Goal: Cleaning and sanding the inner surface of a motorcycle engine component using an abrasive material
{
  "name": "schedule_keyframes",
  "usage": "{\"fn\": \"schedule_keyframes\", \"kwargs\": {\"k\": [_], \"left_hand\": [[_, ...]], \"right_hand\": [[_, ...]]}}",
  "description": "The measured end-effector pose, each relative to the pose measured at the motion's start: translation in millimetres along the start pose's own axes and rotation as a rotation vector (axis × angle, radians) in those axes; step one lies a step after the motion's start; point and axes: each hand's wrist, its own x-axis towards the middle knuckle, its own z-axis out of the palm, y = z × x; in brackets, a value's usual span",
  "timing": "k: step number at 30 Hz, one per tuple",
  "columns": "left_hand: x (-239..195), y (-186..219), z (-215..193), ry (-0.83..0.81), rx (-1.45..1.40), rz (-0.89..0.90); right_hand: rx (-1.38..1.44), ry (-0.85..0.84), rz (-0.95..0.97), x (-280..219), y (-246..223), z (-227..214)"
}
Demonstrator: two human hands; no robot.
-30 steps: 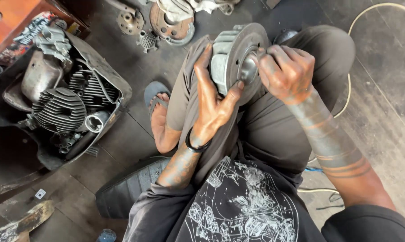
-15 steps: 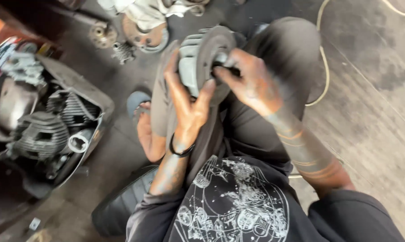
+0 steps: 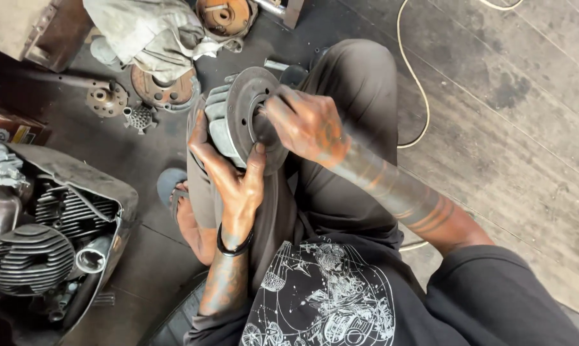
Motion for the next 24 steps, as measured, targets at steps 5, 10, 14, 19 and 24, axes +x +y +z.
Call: {"fn": "schedule_keyframes", "kwargs": {"k": [5, 10, 14, 19, 24], "left_hand": [[-13.7, -25.9, -4.2, 0.022, 0.002, -0.059], [-12.8, -23.5, -3.5, 0.021, -0.019, -0.075], [-8.4, -24.2, -0.9, 0.012, -0.034, -0.086], [-8.1, -16.9, 0.5, 0.002, -0.029, -0.076], [-12.0, -14.0, -6.9, 0.018, 0.009, -0.068]], "right_hand": [[0.183, -0.075, 0.164, 10.3, -18.3, -7.5], [0.611, -0.445, 0.562, 40.1, -21.1, -43.3], [0.659, -0.478, 0.633, 38.0, -21.6, -43.0], [0.277, -0.155, 0.345, 12.8, -17.7, -11.7], [0.141, 0.097, 0.085, 8.5, -14.4, -0.6]]}}
